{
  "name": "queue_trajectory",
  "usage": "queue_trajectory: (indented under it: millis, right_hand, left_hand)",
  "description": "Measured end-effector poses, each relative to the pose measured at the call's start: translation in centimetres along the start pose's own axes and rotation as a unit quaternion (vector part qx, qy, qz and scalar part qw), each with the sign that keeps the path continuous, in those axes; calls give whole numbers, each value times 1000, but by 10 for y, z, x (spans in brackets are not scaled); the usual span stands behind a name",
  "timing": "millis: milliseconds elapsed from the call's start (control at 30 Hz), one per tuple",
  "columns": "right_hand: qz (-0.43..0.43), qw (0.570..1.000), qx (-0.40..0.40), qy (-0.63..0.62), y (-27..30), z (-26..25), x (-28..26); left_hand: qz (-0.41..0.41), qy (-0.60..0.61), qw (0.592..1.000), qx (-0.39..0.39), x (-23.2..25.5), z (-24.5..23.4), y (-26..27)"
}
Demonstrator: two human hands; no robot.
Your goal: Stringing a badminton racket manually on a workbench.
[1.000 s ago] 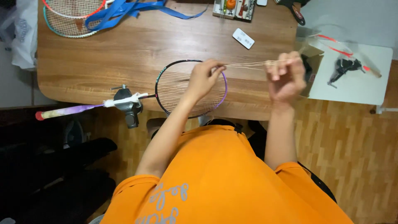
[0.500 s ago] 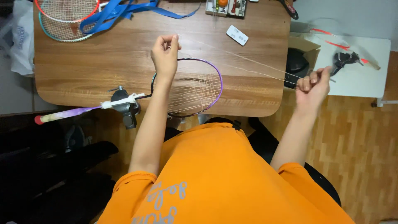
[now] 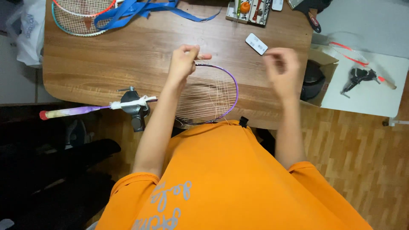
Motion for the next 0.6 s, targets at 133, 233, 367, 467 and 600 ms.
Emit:
queue_trajectory:
  millis: [133, 233, 367, 467, 600]
  right_hand:
    - [-90, 988, -121, 29, 0, 92, -77]
    - [-79, 990, -117, -31, -8, 129, -84]
    - [-46, 994, -100, -23, -11, 145, -61]
    - [-10, 991, -123, -47, -15, 153, -40]
    - [157, 962, -149, -165, -14, 163, 5]
  left_hand:
    - [-22, 65, 998, -5, -33, -6, -2]
    - [-23, 70, 997, -2, -45, -11, -3]
    - [-22, 86, 996, 12, -45, -15, 6]
    - [15, 35, 999, 28, -21, -14, 18]
    - [42, -12, 998, 39, 4, -7, 29]
Point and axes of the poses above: each hand's wrist, its own y-axis away from the middle knuckle, its own z-axis out of the palm, x = y × z, the point moved 8 cm from there along -y, towards the middle knuckle, and after that the axes turned 4 degrees about z, right-handed, at the moved point
